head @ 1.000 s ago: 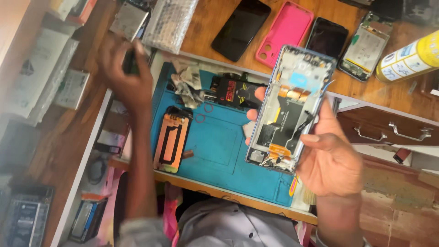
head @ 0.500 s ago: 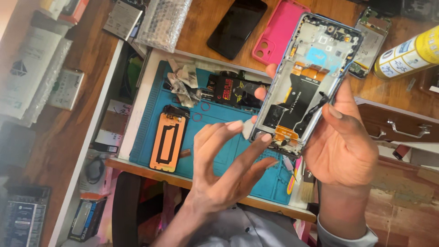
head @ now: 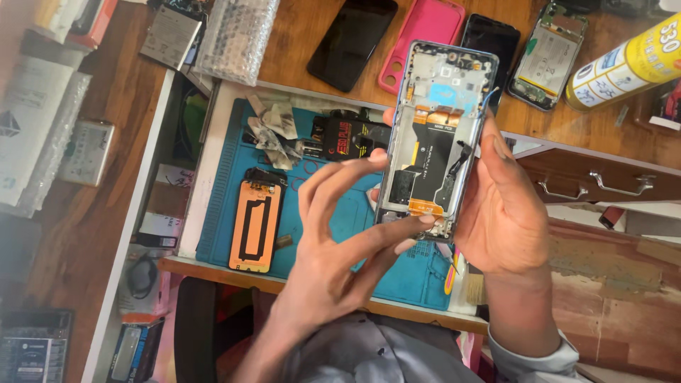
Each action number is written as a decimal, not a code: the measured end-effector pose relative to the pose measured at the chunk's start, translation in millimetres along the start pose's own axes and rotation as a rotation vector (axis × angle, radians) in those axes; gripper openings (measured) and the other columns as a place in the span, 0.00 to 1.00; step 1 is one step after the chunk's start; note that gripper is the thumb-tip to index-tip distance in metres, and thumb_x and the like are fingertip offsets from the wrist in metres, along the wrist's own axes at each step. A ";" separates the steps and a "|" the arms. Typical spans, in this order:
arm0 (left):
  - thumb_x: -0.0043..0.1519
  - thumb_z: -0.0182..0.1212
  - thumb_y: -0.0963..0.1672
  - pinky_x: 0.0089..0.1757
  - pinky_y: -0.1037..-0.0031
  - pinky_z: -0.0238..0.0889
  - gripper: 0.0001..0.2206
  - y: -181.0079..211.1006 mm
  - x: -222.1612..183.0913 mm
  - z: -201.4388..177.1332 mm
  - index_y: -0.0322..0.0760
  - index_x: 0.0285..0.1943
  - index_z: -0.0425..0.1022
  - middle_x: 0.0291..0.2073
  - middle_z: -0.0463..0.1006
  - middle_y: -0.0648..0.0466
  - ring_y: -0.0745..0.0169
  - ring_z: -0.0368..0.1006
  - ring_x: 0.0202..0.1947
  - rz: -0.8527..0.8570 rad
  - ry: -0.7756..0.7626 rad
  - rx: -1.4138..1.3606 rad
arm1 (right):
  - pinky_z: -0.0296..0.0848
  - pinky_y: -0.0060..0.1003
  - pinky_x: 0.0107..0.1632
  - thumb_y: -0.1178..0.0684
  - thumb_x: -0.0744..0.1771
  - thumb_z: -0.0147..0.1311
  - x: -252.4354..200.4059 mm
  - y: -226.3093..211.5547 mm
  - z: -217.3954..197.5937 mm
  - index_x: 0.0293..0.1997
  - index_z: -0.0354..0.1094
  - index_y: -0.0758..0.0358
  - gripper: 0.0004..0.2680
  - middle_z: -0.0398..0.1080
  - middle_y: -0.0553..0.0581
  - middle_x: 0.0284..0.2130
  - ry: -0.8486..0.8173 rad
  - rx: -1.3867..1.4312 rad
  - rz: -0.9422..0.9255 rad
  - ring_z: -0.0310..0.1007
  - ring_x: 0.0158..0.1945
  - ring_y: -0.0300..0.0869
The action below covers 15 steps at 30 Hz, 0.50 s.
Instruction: The person wipes the screen of a smartphone using a cloth, then disassembles a second device by removing internal components and placing them on a work surface.
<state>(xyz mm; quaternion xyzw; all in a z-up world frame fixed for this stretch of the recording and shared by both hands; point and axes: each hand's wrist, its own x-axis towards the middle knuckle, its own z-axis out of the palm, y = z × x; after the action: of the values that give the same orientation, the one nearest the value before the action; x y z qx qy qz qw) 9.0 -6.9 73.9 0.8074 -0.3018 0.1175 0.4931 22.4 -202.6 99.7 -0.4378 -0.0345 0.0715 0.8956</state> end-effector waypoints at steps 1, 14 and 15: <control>0.60 0.74 0.45 0.70 0.55 0.52 0.15 -1.1 2.2 -3.1 0.54 0.56 0.82 0.71 0.63 0.46 0.43 0.56 0.73 0.004 -0.015 0.002 | 0.72 0.65 0.61 0.43 0.74 0.39 1.2 0.9 1.0 0.79 0.38 0.68 0.26 0.54 0.77 0.71 -0.003 -0.021 -0.002 0.64 0.67 0.60; 0.60 0.74 0.46 0.63 0.55 0.58 0.11 -8.9 10.4 -31.4 0.41 0.47 0.80 0.66 0.69 0.54 0.47 0.64 0.67 0.108 -0.126 0.006 | 0.63 0.47 0.66 0.37 0.72 0.40 -9.6 39.4 -17.9 0.81 0.42 0.61 0.28 0.62 0.62 0.65 0.164 -0.057 0.118 0.65 0.65 0.47; 0.60 0.74 0.46 0.64 0.53 0.58 0.11 -10.1 10.3 -31.3 0.39 0.45 0.80 0.65 0.69 0.54 0.45 0.64 0.68 0.093 -0.158 0.005 | 0.63 0.46 0.66 0.37 0.72 0.40 -10.3 43.5 -20.9 0.80 0.42 0.61 0.27 0.62 0.60 0.65 0.176 -0.041 0.143 0.64 0.65 0.46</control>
<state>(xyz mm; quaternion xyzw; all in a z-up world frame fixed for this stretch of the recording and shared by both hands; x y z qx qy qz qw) 26.6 19.7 86.8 0.8005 -0.3765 0.0771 0.4599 10.5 -194.2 52.5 -0.4618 0.0743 0.0958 0.8787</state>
